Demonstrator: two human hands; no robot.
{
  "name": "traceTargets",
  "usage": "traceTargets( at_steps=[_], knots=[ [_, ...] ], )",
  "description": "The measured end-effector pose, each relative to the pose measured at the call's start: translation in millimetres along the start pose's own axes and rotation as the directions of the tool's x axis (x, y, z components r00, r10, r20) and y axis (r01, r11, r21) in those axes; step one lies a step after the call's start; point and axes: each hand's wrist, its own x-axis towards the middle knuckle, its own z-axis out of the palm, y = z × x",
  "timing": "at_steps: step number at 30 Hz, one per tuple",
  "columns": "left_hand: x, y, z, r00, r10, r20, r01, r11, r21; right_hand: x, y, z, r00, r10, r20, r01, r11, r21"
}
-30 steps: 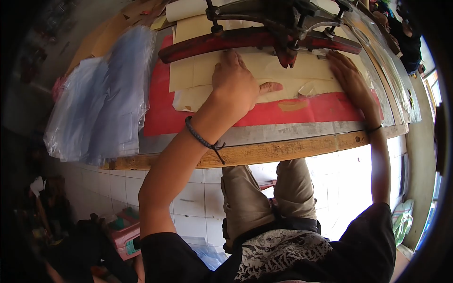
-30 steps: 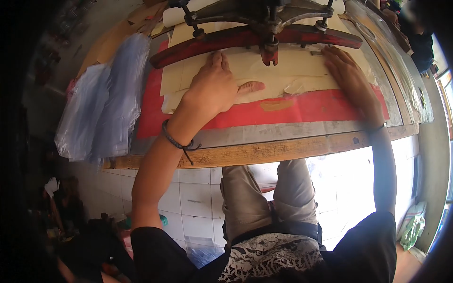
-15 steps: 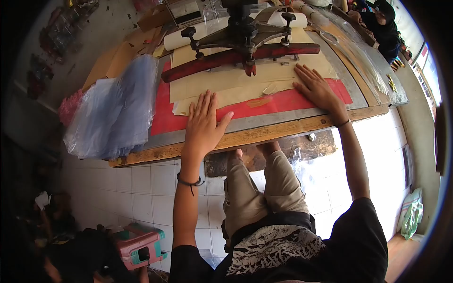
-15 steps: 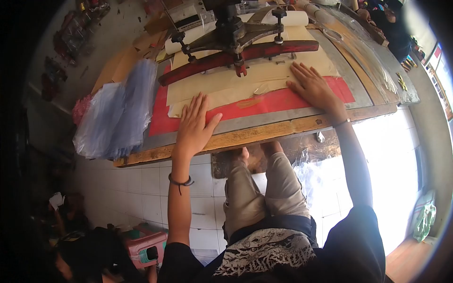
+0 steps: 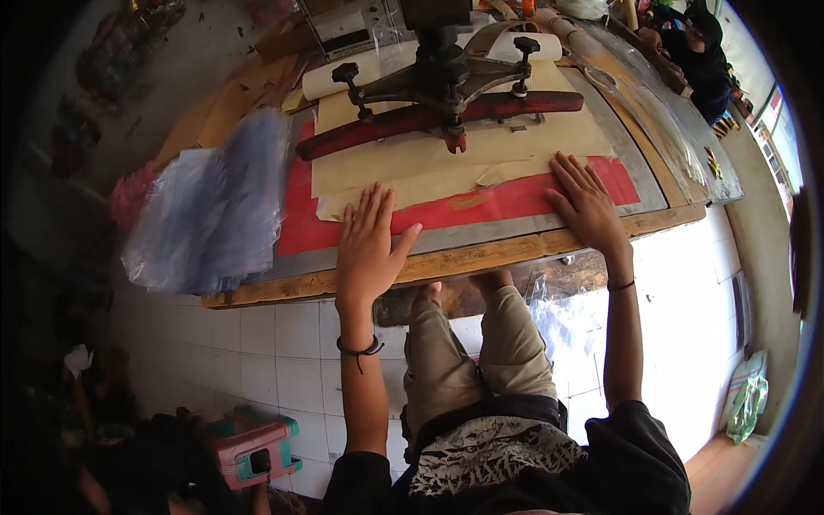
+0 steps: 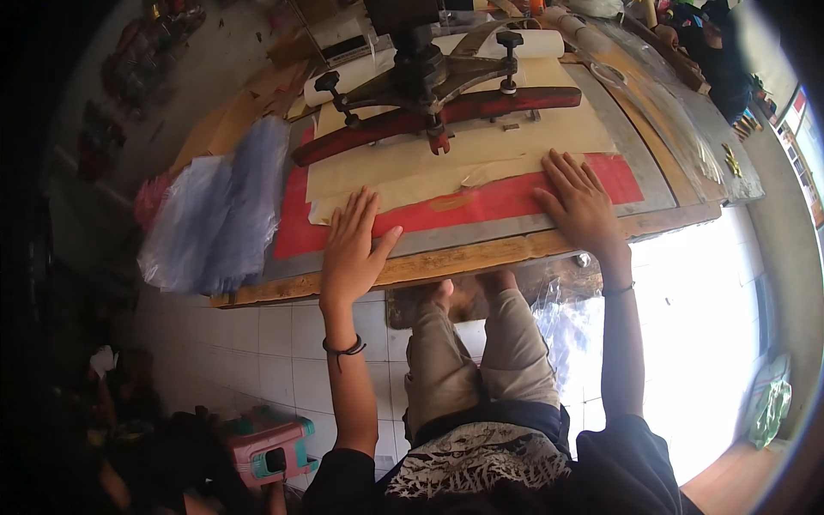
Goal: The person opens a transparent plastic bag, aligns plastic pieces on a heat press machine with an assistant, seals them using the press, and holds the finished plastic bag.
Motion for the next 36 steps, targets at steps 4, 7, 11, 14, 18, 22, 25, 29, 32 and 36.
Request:
traceTargets(
  at_steps=[4,7,11,14,18,22,25,29,32,36],
  knots=[
    [2.2,-0.2,1.3,1.000,0.001,0.008,-0.001,1.000,0.031,0.2,3.1,2.5,0.999,-0.027,-0.028,0.027,1.000,-0.003],
    [2.6,0.0,2.0,1.000,0.001,0.016,-0.002,0.999,0.044,-0.3,5.2,4.6,0.999,-0.036,-0.039,0.036,0.999,-0.008],
    [1.1,0.7,1.5,1.000,-0.014,0.016,0.014,1.000,0.025,0.1,5.7,5.2,0.998,-0.043,-0.037,0.042,0.999,-0.030],
    [1.1,0.5,2.6,1.000,-0.015,0.009,0.014,0.999,0.032,-0.4,5.1,4.8,0.999,-0.043,-0.029,0.042,0.999,-0.033],
    [1.0,-0.5,2.8,1.000,-0.014,0.013,0.014,0.999,0.033,-0.3,4.5,3.7,0.999,-0.035,-0.020,0.034,0.999,-0.027],
    [1.6,0.3,2.3,1.000,-0.009,0.008,0.009,1.000,0.020,-1.0,5.9,4.2,0.999,-0.035,-0.024,0.034,0.999,-0.021],
    [2.3,0.8,2.1,1.000,-0.013,0.011,0.012,0.999,0.030,-0.5,5.6,4.4,0.999,-0.032,-0.026,0.032,0.999,-0.027],
    [2.0,1.0,1.8,1.000,-0.014,0.012,0.013,0.999,0.035,-0.9,5.1,4.2,0.999,-0.028,-0.022,0.027,0.999,-0.029],
    [2.0,2.2,0.7,1.000,-0.020,0.013,0.020,0.999,0.027,-0.7,4.6,3.6,0.999,-0.028,-0.023,0.028,0.999,-0.028],
    [2.4,1.8,0.7,1.000,-0.013,0.006,0.013,1.000,0.022,-1.0,4.4,3.9,0.999,-0.031,-0.029,0.030,0.999,-0.027]
  ],
)
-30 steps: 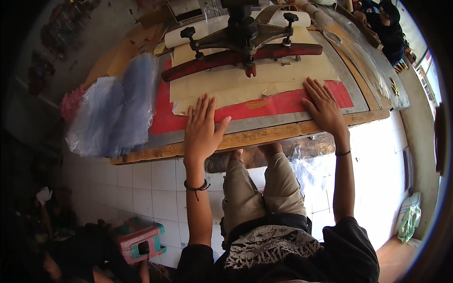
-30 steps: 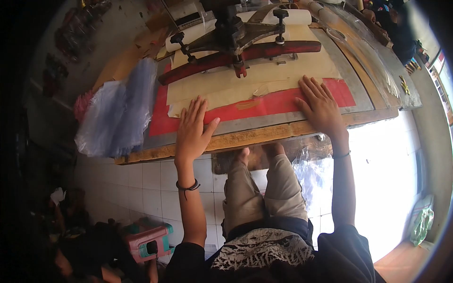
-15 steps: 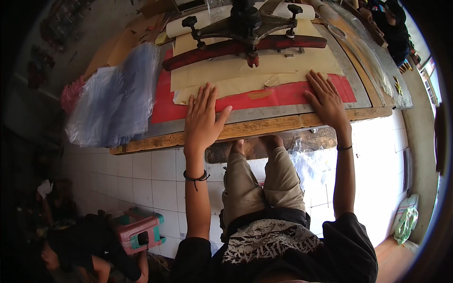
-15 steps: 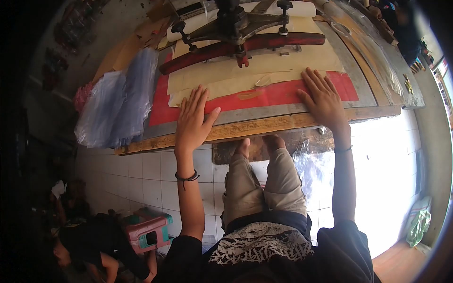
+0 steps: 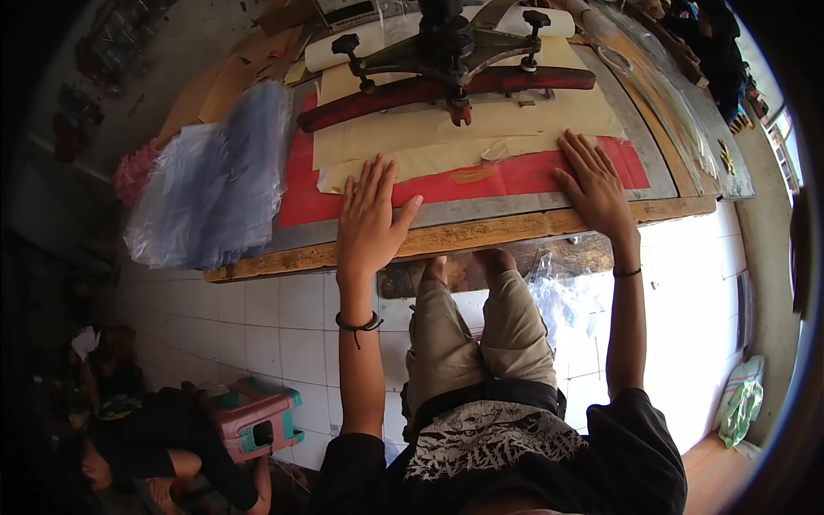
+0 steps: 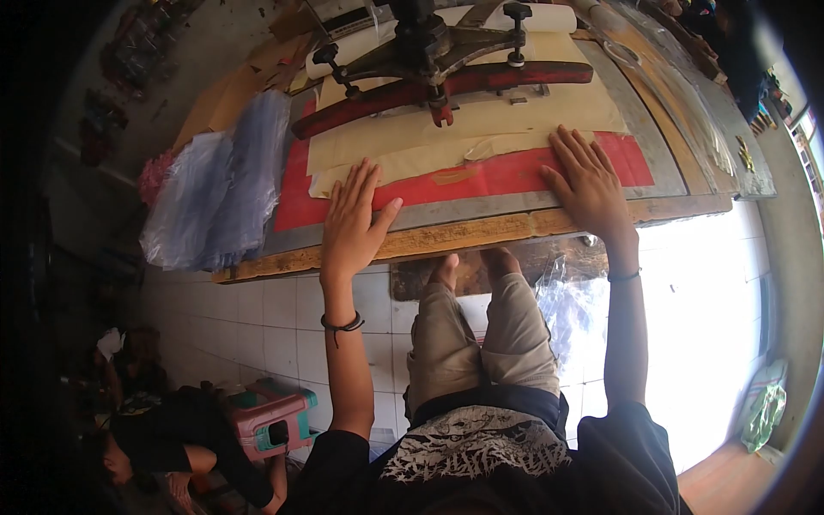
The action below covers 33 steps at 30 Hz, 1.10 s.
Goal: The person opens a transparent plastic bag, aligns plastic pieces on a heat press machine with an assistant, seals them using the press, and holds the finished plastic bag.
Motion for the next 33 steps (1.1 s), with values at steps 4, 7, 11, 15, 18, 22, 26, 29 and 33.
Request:
traceTargets(
  at_steps=[4,7,11,15,18,22,26,29,33],
  knots=[
    [0,-1,1,1.000,0.007,-0.006,-0.007,1.000,0.006,0,-2,-1,1.000,0.009,0.009,-0.009,1.000,0.003],
    [0,-2,1,1.000,0.007,-0.005,-0.007,1.000,0.013,1,-1,-1,1.000,0.015,0.011,-0.016,1.000,0.004],
    [0,-1,1,1.000,0.008,-0.009,-0.008,1.000,-0.004,0,-1,-2,1.000,0.017,0.025,-0.017,1.000,-0.003],
    [0,-1,1,1.000,0.008,-0.015,-0.008,1.000,-0.006,0,-1,-3,0.999,0.026,0.036,-0.026,1.000,0.001],
    [-1,-1,1,1.000,0.007,-0.015,-0.007,1.000,-0.014,-1,0,-2,1.000,0.015,0.024,-0.016,1.000,0.013],
    [0,-2,1,1.000,0.010,-0.025,-0.011,1.000,-0.024,0,1,-2,1.000,0.007,0.017,-0.007,1.000,0.012],
    [1,-4,4,0.998,0.038,-0.051,-0.038,0.999,-0.001,-4,1,0,0.999,-0.006,-0.049,0.007,1.000,0.022],
    [14,1,-7,0.998,0.061,-0.006,-0.061,0.997,0.044,10,-5,-15,0.999,0.020,0.040,-0.019,1.000,-0.012],
    [65,6,-18,0.989,0.051,0.136,-0.040,0.996,-0.079,52,10,-1,0.994,0.065,0.084,-0.063,0.998,-0.018]
  ],
)
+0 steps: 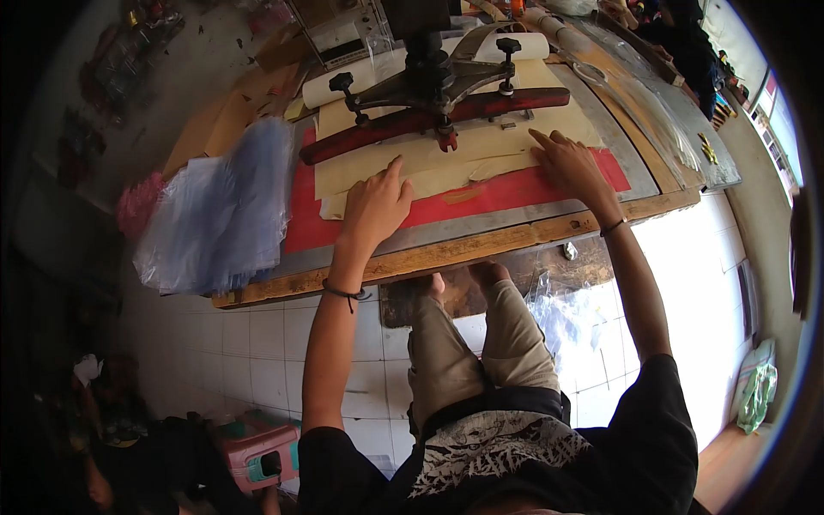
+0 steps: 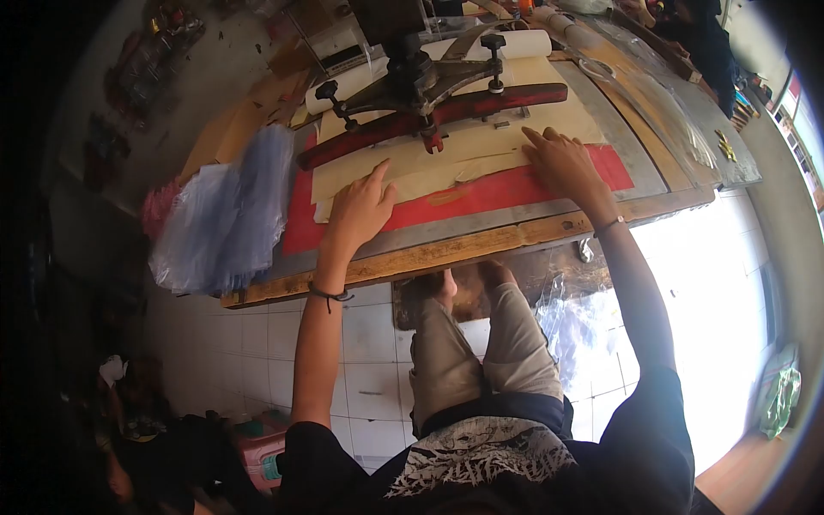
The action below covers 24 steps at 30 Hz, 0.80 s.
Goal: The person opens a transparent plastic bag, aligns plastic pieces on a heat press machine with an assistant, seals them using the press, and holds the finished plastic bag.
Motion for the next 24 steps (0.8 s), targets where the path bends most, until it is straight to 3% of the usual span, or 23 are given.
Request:
traceTargets(
  at_steps=[3,6,15,24],
  knots=[
    [30,-5,9,0.997,0.068,0.033,-0.074,0.969,0.238,27,2,6,1.000,0.016,0.009,-0.016,1.000,-0.026],
    [43,-12,14,0.995,0.101,0.019,-0.102,0.952,0.288,41,5,15,1.000,0.017,-0.025,-0.021,0.984,-0.176],
    [55,-16,13,0.990,-0.075,0.121,0.054,0.985,0.167,42,-5,7,0.994,0.110,0.015,-0.107,0.987,-0.122],
    [53,-19,11,0.989,-0.065,0.136,0.044,0.987,0.152,40,-10,6,0.986,0.160,0.053,-0.155,0.984,-0.093]
  ],
)
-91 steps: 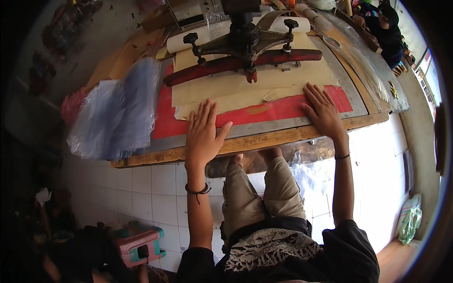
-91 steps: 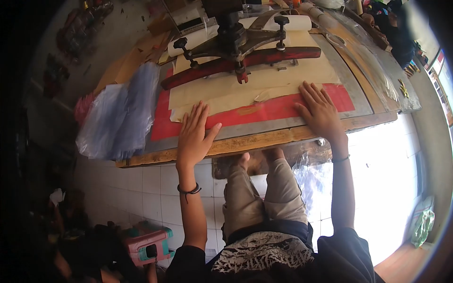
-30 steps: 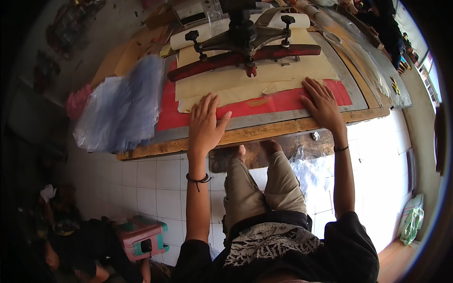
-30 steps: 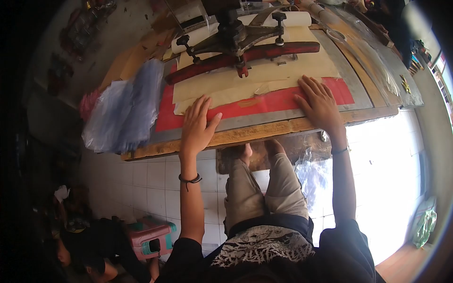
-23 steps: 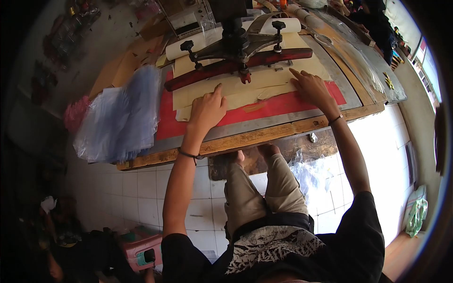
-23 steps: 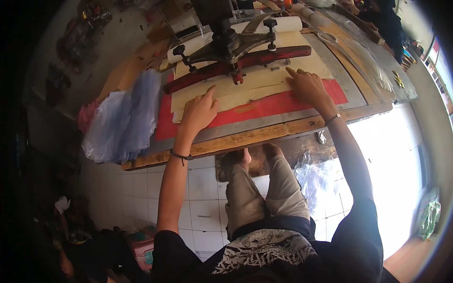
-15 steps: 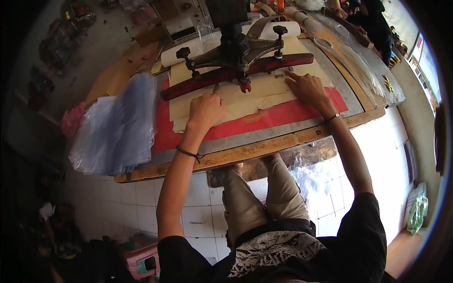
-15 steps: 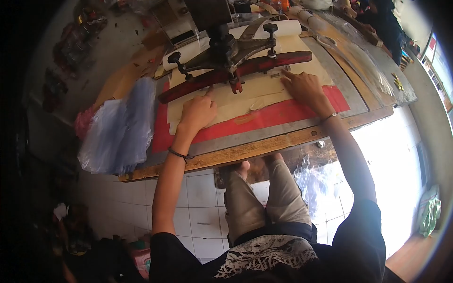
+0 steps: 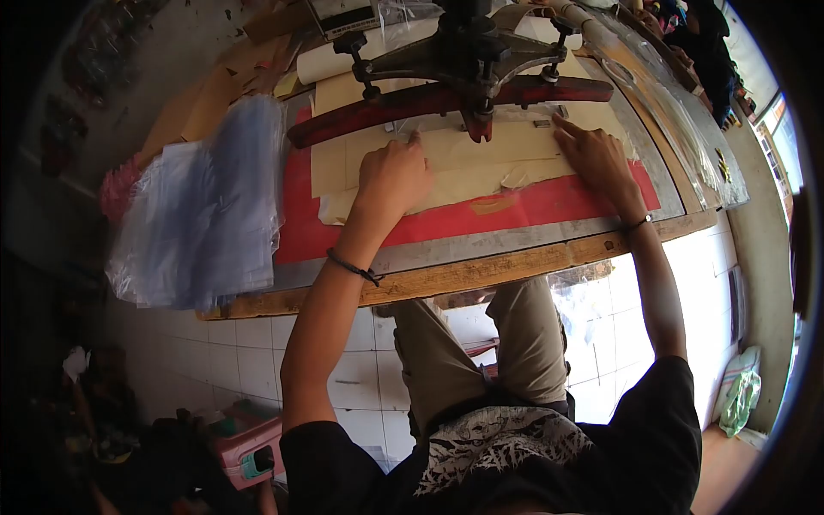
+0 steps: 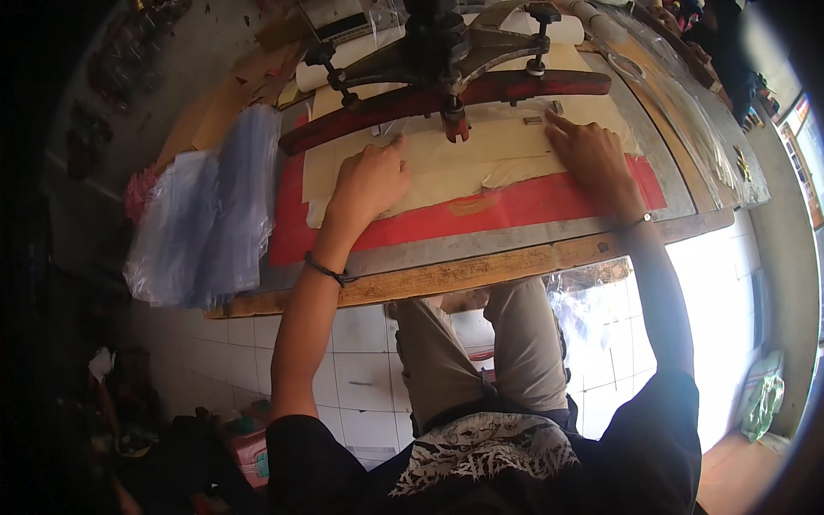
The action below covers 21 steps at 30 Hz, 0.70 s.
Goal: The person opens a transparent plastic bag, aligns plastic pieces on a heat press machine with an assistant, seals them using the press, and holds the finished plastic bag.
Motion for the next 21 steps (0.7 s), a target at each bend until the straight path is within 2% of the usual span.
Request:
traceTargets(
  at_steps=[1,4,7,9,11,14,15,17,18,21],
  knots=[
    [0,-1,2,1.000,0.001,0.001,-0.001,1.000,-0.001,0,-1,-2,1.000,0.000,0.005,0.000,1.000,-0.016],
    [3,-3,5,1.000,0.002,-0.003,-0.002,1.000,0.004,0,20,-2,0.995,-0.090,0.050,0.082,0.986,0.144],
    [-1,-1,5,1.000,-0.008,0.000,0.008,1.000,-0.002,-2,63,-31,0.997,-0.076,-0.024,0.078,0.989,0.126],
    [0,-2,8,1.000,0.002,-0.018,-0.002,1.000,-0.008,9,135,-33,0.974,0.050,-0.222,-0.030,0.995,0.096],
    [0,-2,5,1.000,-0.023,-0.005,0.023,1.000,-0.014,22,236,-30,0.928,0.127,-0.351,-0.146,0.989,-0.028],
    [-1,7,-5,0.998,-0.053,0.037,0.053,0.998,-0.013,7,338,-28,0.883,0.347,-0.316,-0.410,0.898,-0.161],
    [-1,6,-5,0.998,-0.043,0.042,0.043,0.999,-0.005,-2,354,-31,0.871,0.399,-0.287,-0.463,0.861,-0.209],
    [0,6,-4,0.999,-0.024,0.044,0.023,0.999,0.026,-21,382,-28,0.823,0.474,-0.313,-0.544,0.817,-0.191],
    [0,6,-3,0.999,-0.015,0.039,0.013,0.999,0.052,-28,431,-7,0.859,0.289,-0.423,-0.448,0.824,-0.348],
    [0,7,-3,0.999,-0.019,0.048,0.015,0.997,0.081,-43,429,-16,0.865,0.490,-0.107,-0.490,0.871,0.028]
  ],
)
